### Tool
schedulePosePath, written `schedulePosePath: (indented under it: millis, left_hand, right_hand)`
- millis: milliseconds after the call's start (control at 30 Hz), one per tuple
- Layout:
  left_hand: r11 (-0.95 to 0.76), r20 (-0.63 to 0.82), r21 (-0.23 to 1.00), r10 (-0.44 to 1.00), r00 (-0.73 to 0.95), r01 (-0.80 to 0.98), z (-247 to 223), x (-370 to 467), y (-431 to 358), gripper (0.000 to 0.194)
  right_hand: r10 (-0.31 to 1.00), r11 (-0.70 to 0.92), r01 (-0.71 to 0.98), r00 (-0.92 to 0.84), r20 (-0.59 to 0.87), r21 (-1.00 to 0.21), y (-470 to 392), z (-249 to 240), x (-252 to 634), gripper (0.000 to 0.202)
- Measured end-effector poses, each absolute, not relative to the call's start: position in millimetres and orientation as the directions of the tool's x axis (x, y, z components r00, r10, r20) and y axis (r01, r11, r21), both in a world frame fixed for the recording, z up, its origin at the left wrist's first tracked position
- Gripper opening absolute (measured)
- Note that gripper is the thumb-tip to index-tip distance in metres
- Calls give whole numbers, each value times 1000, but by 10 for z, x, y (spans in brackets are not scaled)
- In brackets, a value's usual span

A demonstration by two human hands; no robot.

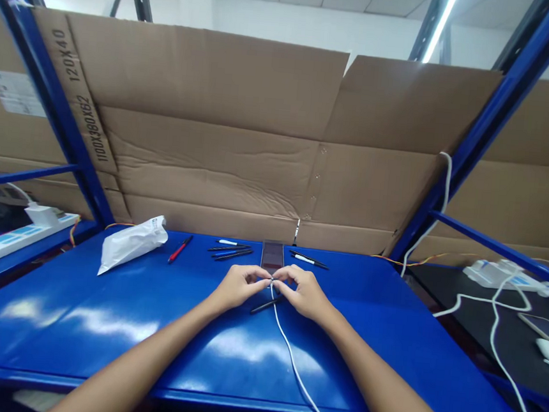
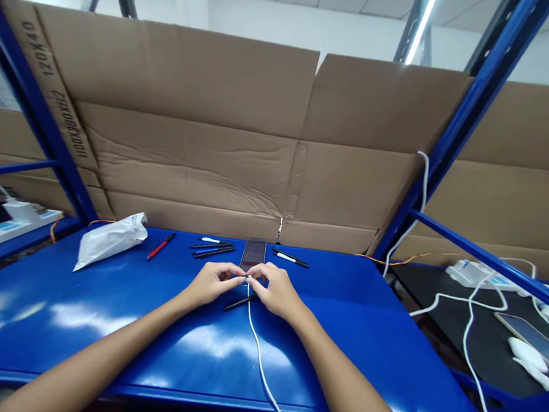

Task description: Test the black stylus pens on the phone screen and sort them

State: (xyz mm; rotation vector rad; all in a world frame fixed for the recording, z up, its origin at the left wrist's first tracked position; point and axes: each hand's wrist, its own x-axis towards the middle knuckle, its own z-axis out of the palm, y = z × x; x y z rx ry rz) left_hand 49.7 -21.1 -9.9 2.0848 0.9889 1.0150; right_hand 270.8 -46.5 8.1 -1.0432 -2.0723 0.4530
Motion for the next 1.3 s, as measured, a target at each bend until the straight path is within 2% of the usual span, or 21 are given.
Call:
schedulePosePath:
  millis: [200,367,533,700,1033,1300]
  left_hand:
    - [-673,467,631,727,503,386,-30,487,-260,27]
    - [-606,425,618,793,436,500,-71,374,-121,28]
    - [-520,301,583,852,429,624,-185,165,106,27]
    - [-498,260,537,866,428,681,-241,99,184,27]
    - [-510,278,540,859,430,669,-138,89,125,24]
    - [-600,185,449,787,588,662,30,90,-46,20]
  right_hand:
    - [806,592,525,-391,445,-611,-473,77,2675,9]
    - [798,597,613,-384,465,-518,-375,91,2862,17]
    - [805,591,696,-476,353,-408,-214,-14,3098,12]
    - [802,598,678,-504,322,-427,-189,-94,3050,8]
    - [816,578,704,-481,321,-413,-168,-140,3073,12]
    - [811,582,699,-462,358,-416,-171,-72,3141,12]
